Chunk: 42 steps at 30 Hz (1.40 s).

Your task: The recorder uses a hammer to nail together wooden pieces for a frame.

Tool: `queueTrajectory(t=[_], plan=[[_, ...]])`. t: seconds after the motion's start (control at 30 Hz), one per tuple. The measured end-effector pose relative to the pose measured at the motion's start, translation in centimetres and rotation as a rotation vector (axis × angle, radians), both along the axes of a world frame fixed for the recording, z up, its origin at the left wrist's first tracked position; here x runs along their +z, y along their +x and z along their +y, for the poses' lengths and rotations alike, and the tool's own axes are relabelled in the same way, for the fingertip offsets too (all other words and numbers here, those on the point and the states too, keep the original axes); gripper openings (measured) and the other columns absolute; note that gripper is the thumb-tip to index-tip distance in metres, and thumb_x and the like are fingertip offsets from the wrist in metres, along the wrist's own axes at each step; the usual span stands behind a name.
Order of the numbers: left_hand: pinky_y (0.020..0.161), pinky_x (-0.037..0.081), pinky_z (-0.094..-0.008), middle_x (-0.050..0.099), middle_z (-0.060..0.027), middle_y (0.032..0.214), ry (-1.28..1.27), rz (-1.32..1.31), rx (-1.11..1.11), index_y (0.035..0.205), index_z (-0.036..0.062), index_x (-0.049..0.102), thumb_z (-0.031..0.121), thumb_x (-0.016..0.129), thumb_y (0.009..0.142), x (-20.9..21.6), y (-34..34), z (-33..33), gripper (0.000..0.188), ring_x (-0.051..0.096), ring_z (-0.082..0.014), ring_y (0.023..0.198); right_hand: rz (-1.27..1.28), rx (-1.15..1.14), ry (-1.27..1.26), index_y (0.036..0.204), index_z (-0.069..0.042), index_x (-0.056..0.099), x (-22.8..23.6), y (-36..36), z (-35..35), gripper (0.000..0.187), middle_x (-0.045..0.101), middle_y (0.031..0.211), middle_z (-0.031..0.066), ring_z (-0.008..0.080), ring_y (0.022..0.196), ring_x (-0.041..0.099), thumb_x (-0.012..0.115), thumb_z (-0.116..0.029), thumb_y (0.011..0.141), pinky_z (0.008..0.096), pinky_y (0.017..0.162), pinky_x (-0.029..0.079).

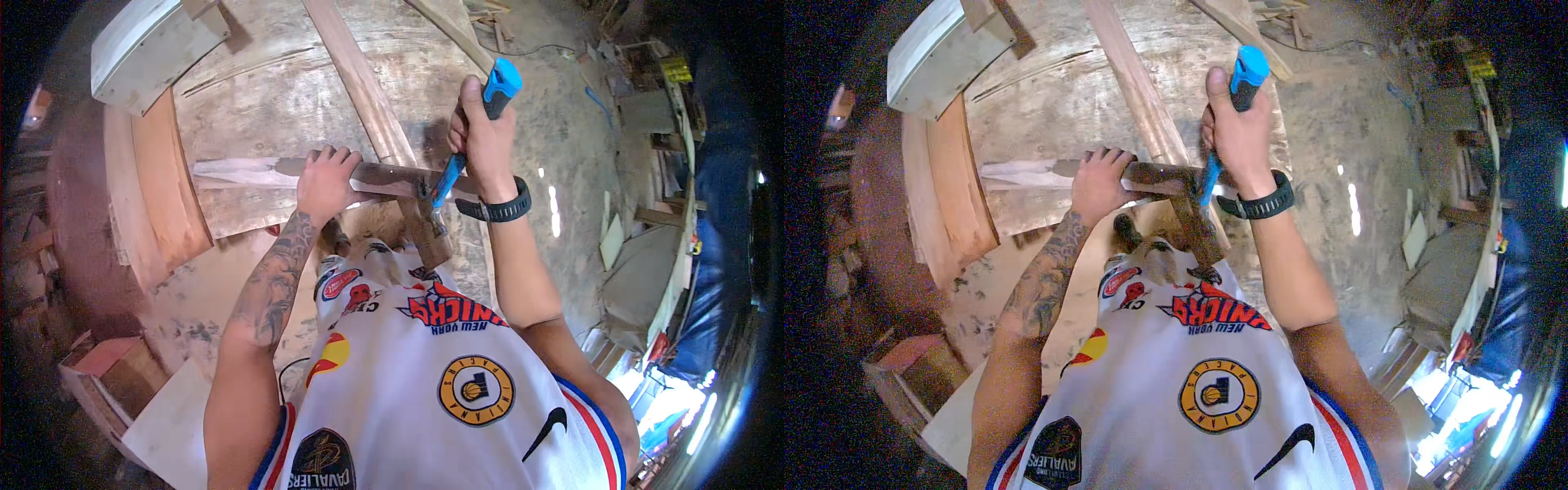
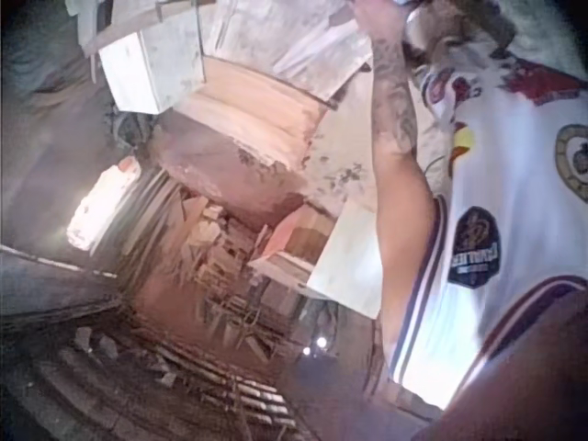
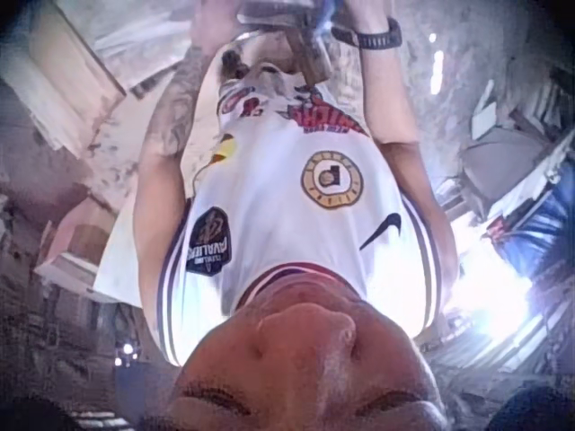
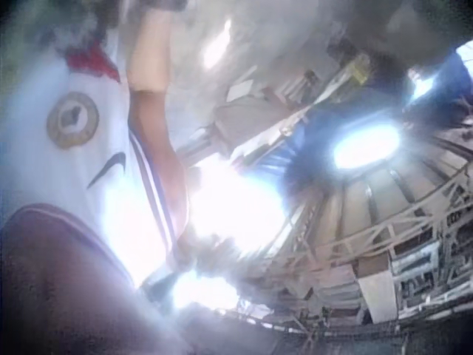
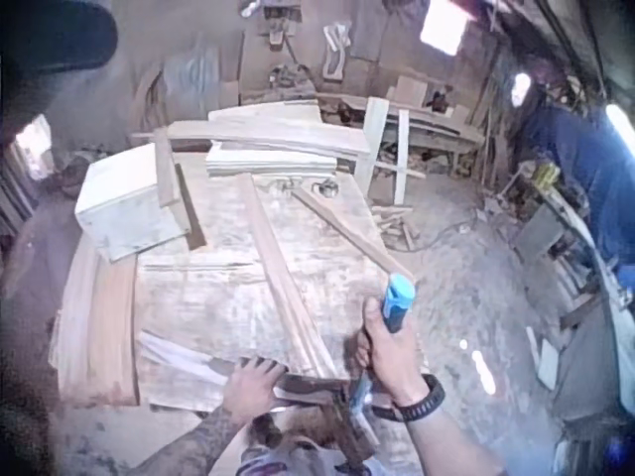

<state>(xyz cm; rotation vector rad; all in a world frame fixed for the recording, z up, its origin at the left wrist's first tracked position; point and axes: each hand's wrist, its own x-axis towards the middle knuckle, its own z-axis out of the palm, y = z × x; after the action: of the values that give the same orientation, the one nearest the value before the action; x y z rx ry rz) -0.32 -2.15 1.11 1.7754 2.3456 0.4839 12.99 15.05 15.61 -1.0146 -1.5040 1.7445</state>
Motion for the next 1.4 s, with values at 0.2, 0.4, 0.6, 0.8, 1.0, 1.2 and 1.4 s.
queueTrajectory(t=[0.2, 0.4, 0.6, 0.8, 1.0, 1.2, 1.4], plan=[[0.089, 0.043, -0.0454, 0.059, -0.0042, 0.101, 0.026, 0.029, -0.024, 0.107, 0.0127, 0.059, 0.028, 0.076, 0.064, -0.4, 0.0, -0.5, 0.049, 0.056, -0.0256, 0.102, -0.067, -0.022, 0.030, 0.070, -0.014, 0.041, -0.3, -0.8, 0.6, 0.039, 0.033, 0.054, -0.0055, 0.0068, 0.042, 0.033, 0.060, -0.035, 0.097, 0.0243, 0.040, 0.029], [0.083, 0.046, -0.0441, 0.060, -0.0040, 0.093, 0.186, -0.033, -0.034, 0.100, 0.0124, 0.061, 0.046, 0.081, 0.062, -1.2, -0.5, -0.5, 0.054, 0.058, -0.0253, 0.095, -0.238, -0.085, 0.165, 0.067, -0.013, 0.042, -0.8, -2.5, 0.2, 0.041, 0.037, 0.053, -0.0051, 0.0076, 0.040, 0.034, 0.062, -0.035, 0.095, 0.0254, 0.039, 0.029], [0.080, 0.046, -0.0452, 0.059, -0.0048, 0.091, 0.240, -0.069, -0.044, 0.098, 0.0114, 0.063, 0.045, 0.082, 0.061, -1.2, -0.7, -0.4, 0.053, 0.058, -0.0265, 0.093, -0.582, -0.005, 0.659, 0.069, 0.002, 0.063, -1.3, -7.7, -3.9, 0.043, 0.054, 0.052, 0.0172, 0.0286, 0.047, 0.053, 0.069, -0.036, 0.087, 0.0413, 0.049, 0.040], [0.078, 0.044, -0.0451, 0.062, -0.0070, 0.097, 0.167, -0.069, -0.054, 0.105, 0.0101, 0.062, 0.043, 0.079, 0.063, -1.4, -0.7, -0.5, 0.056, 0.057, -0.0280, 0.095, -0.732, 0.100, 0.760, 0.074, 0.006, 0.066, -4.5, -11.7, -6.2, 0.042, 0.061, 0.067, 0.0293, 0.0448, 0.068, 0.064, 0.072, -0.035, 0.080, 0.0487, 0.062, 0.052], [0.087, 0.043, -0.0471, 0.061, -0.0081, 0.106, 0.148, -0.140, -0.069, 0.111, 0.0101, 0.062, 0.051, 0.080, 0.062, -1.4, -0.9, -0.6, 0.066, 0.055, -0.0289, 0.104, -0.536, 0.054, 0.431, 0.061, -0.011, 0.048, -3.4, -7.8, 0.1, 0.046, 0.046, 0.050, -0.0018, 0.0093, 0.039, 0.043, 0.066, -0.040, 0.092, 0.0276, 0.038, 0.032], [0.087, 0.043, -0.0467, 0.062, -0.0073, 0.105, 0.154, -0.139, -0.050, 0.109, 0.0110, 0.062, 0.048, 0.081, 0.062, -1.5, -0.7, -0.5, 0.063, 0.056, -0.0287, 0.103, -0.399, -0.046, 0.216, 0.066, -0.013, 0.044, -1.8, -6.2, 0.4, 0.043, 0.041, 0.050, -0.0026, 0.0092, 0.039, 0.038, 0.065, -0.038, 0.093, 0.0267, 0.039, 0.031], [0.087, 0.043, -0.0462, 0.060, -0.0060, 0.107, 0.129, -0.122, -0.056, 0.112, 0.0130, 0.061, 0.053, 0.080, 0.060, -2.2, -0.7, -0.6, 0.069, 0.054, -0.0279, 0.104, -0.435, -0.070, 0.245, 0.065, -0.014, 0.042, -1.4, -6.4, -0.5, 0.044, 0.041, 0.050, -0.0020, 0.0091, 0.040, 0.037, 0.065, -0.039, 0.093, 0.0268, 0.039, 0.031]])
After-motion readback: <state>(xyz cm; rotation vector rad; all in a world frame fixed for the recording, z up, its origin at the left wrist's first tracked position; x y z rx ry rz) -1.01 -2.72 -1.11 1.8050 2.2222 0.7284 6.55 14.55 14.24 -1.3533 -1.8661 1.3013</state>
